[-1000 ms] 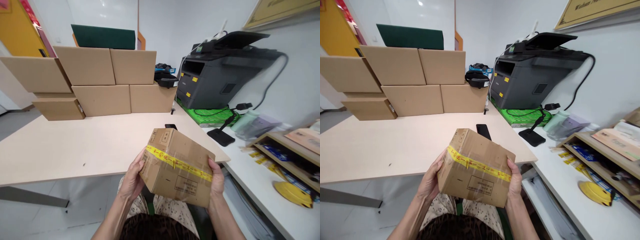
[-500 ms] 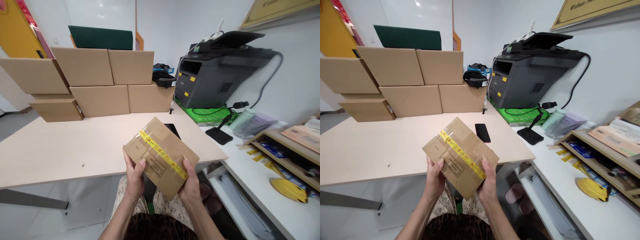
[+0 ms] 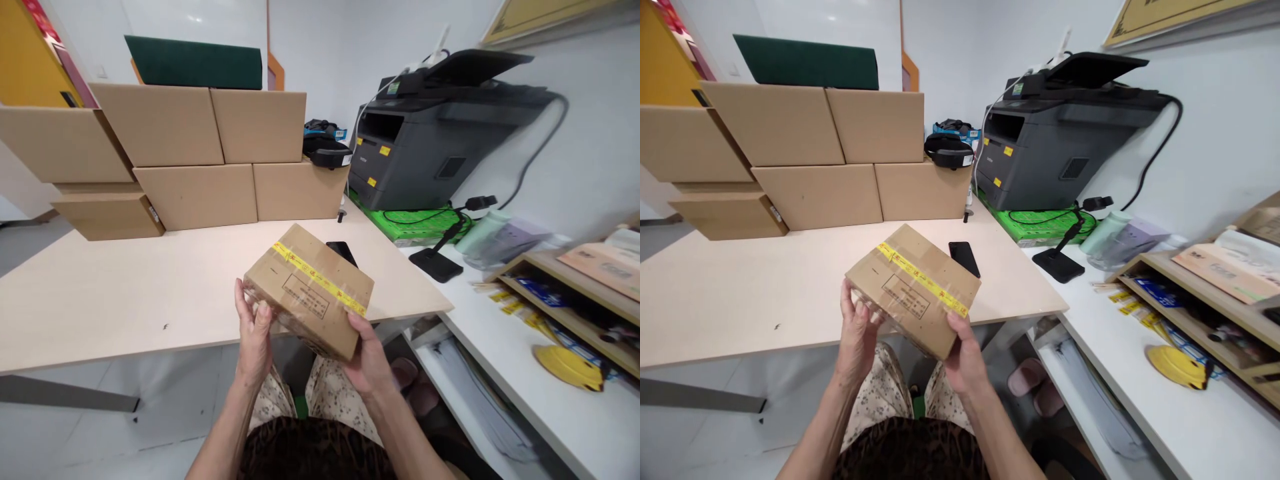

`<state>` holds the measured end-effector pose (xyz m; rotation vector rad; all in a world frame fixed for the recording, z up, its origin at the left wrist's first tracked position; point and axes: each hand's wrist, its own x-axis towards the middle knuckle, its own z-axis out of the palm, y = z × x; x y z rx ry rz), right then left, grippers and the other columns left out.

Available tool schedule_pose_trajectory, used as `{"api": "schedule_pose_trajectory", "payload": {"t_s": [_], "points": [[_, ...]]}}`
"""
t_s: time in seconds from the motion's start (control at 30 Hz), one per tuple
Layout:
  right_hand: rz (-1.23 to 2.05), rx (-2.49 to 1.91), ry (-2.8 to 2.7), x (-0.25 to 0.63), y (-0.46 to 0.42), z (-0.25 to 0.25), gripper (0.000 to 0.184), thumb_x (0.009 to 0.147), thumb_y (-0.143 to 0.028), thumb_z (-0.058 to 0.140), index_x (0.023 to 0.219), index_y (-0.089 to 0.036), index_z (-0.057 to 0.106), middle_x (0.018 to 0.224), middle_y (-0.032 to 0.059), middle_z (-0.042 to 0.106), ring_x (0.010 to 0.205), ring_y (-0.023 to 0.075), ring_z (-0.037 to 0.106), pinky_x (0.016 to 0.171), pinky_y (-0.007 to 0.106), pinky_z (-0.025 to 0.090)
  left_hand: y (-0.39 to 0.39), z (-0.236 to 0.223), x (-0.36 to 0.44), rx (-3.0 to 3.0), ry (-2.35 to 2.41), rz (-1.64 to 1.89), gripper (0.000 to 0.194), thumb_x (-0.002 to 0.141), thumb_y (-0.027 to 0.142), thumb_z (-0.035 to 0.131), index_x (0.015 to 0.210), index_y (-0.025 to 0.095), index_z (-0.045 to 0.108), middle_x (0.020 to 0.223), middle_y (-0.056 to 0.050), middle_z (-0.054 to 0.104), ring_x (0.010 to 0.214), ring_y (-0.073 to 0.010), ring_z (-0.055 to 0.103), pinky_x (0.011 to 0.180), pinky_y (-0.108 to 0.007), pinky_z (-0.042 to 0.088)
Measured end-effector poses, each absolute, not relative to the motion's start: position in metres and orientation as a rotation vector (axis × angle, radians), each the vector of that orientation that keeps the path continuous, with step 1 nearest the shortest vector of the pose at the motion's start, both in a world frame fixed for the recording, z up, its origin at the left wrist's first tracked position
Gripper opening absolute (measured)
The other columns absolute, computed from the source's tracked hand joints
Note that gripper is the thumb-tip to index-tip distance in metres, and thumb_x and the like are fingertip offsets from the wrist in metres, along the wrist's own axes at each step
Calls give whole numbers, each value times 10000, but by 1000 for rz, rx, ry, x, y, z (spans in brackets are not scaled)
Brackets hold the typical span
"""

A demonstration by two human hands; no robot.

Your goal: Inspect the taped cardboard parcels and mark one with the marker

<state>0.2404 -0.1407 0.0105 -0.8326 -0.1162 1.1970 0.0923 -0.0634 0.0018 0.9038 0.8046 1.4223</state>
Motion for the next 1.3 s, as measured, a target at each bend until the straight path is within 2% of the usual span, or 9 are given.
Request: {"api": "schedule_pose_trajectory", "payload": {"t_s": [0.13, 0.3, 0.47, 0.67, 0.8, 1.0, 1.1, 1.2, 1.3], "points": [[1409, -855, -78, 253, -142, 25, 472, 621, -467, 878, 1017, -236, 766, 986, 42, 823, 1114, 355, 696, 932, 498, 572, -50, -1, 79, 1079, 880, 1573, 836, 615, 484, 922, 1322, 285, 523, 1423, -99, 553, 1297, -289, 560, 1013, -369, 500], [1366, -840, -185, 249, -142, 28, 544, 685, -608, 833, 1133, -311, 752, 1144, 14, 801, 1243, 328, 642, 1017, 506, 529, -53, 10, 81, 1059, 1011, 1713, 720, 598, 494, 920, 1143, 215, 540, 1095, -63, 650, 990, -218, 638, 830, -315, 527], [1083, -855, -344, 236, -139, 15, 658, 772, -771, 669, 1214, -287, 717, 1253, 38, 756, 1339, 309, 572, 1101, 501, 471, -60, 25, 80, 1064, 1221, 1700, 741, 520, 520, 928, 1062, 201, 537, 984, -40, 636, 883, -204, 627, 766, -320, 512], [748, -986, -649, 224, -141, 12, 786, 780, -419, 844, 1473, -299, 494, 1301, 45, 723, 1191, 257, 665, 1055, 422, 505, -61, 30, 81, 1157, 1280, 1712, 613, 576, 548, 880, 949, 215, 525, 842, 5, 613, 746, -175, 596, 688, -307, 491], [684, -1029, -723, 229, -135, 8, 578, 876, -408, 755, 1398, -246, 569, 1238, 69, 747, 1099, 242, 695, 979, 385, 540, -66, 30, 84, 1248, 1335, 1748, 573, 625, 523, 878, 975, 217, 543, 860, 3, 605, 764, -183, 590, 708, -311, 481], [840, -919, -493, 234, -128, -1, 599, 774, -494, 829, 1294, -253, 654, 1210, 58, 763, 1165, 265, 676, 1044, 425, 506, -78, 35, 81, 1540, 1108, 1914, 388, 869, 411, 724, 1209, 243, 639, 1168, -70, 611, 1139, -262, 585, 1026, -419, 447], [959, -886, -365, 231, -127, 0, 574, 775, -557, 804, 1253, -261, 685, 1206, 52, 765, 1227, 281, 649, 1044, 445, 516, -75, 40, 77, 1787, 976, 1934, 505, 844, 371, 749, 1327, 285, 629, 1293, -80, 595, 1270, -295, 521, 1139, -474, 365], [901, -913, -354, 232, -130, 0, 641, 771, -548, 810, 1325, -272, 645, 1262, 47, 742, 1294, 272, 605, 1102, 431, 474, -67, 46, 74, 1919, 911, 1832, 647, 801, 385, 783, 1407, 302, 570, 1329, -83, 577, 1293, -306, 496, 1154, -491, 340], [862, -918, -450, 239, -139, 3, 848, 706, -452, 887, 1459, -316, 521, 1334, 40, 702, 1306, 258, 597, 1130, 414, 445, -58, 52, 72, 1905, 934, 1891, 601, 802, 416, 779, 1356, 273, 598, 1261, -83, 582, 1236, -293, 515, 1103, -462, 377]]}}
